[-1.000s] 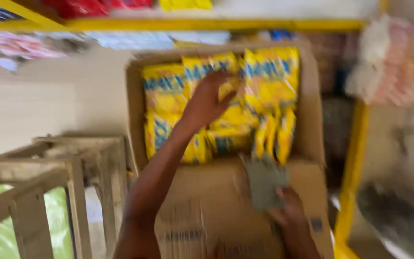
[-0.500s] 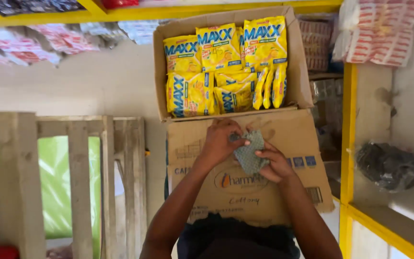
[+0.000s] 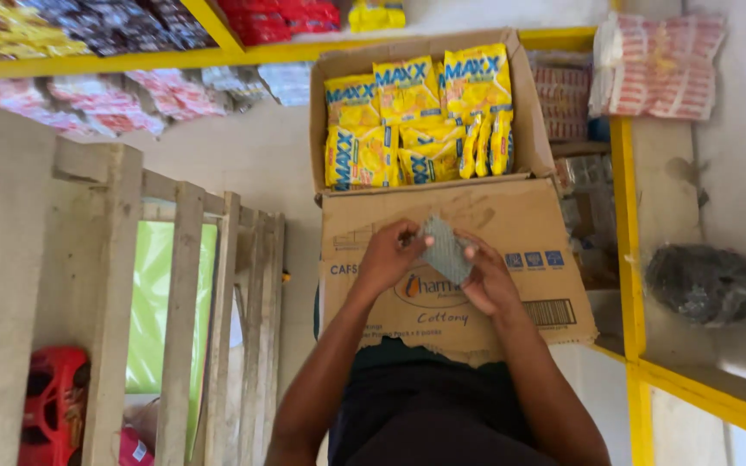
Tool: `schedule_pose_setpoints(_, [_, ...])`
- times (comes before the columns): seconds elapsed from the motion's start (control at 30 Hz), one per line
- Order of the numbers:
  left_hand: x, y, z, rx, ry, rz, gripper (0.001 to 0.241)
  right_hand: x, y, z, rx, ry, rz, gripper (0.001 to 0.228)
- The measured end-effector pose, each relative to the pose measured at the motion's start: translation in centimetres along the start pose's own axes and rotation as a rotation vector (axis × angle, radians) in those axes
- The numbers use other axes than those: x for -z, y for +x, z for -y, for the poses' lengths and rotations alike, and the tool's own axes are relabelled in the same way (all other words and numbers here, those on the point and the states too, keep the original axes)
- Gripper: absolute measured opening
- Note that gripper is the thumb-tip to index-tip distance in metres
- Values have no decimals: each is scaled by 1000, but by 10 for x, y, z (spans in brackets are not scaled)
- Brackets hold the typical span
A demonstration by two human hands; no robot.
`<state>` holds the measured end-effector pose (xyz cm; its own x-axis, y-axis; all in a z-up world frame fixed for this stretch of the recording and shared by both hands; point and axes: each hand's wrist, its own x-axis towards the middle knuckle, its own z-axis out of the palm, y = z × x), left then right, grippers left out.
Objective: The person cleans individual yellow snack packages by hand using a small grey scouring pad, wiping multiple surfaces of each bag before placing them back into a cardboard box.
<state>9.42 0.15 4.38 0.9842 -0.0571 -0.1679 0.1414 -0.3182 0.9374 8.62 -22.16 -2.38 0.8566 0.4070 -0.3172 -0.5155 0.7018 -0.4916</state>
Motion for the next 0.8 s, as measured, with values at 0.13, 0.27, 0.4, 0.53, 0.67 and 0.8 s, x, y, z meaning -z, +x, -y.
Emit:
schedule_pose_setpoints(0.13, [-8, -9, 18, 142, -312, 27, 26, 10, 3, -5, 112, -235, -106, 53])
schedule_pose_setpoints(0.27, [-16, -16, 48, 434, -847, 108, 22, -32, -15, 16, 146, -438, -103, 65])
schedule_pose_setpoints(0.4, [-22, -23, 41, 418, -944, 27, 22, -25, -17, 13, 74, -230, 4, 74])
schedule_pose_setpoints(0.53, [-24, -14, 15, 279, -954, 24, 25, 51, 1, -29, -177, 294, 166, 86])
schedule_pose_setpoints(0.67, [-23, -15, 24, 148, -778, 55, 28, 17, -3, -37, -166, 252, 123, 99])
schedule_pose_setpoints(0.8, [-7, -17, -5, 223, -829, 70, 31, 3, -3, -29, -221, 290, 191, 106])
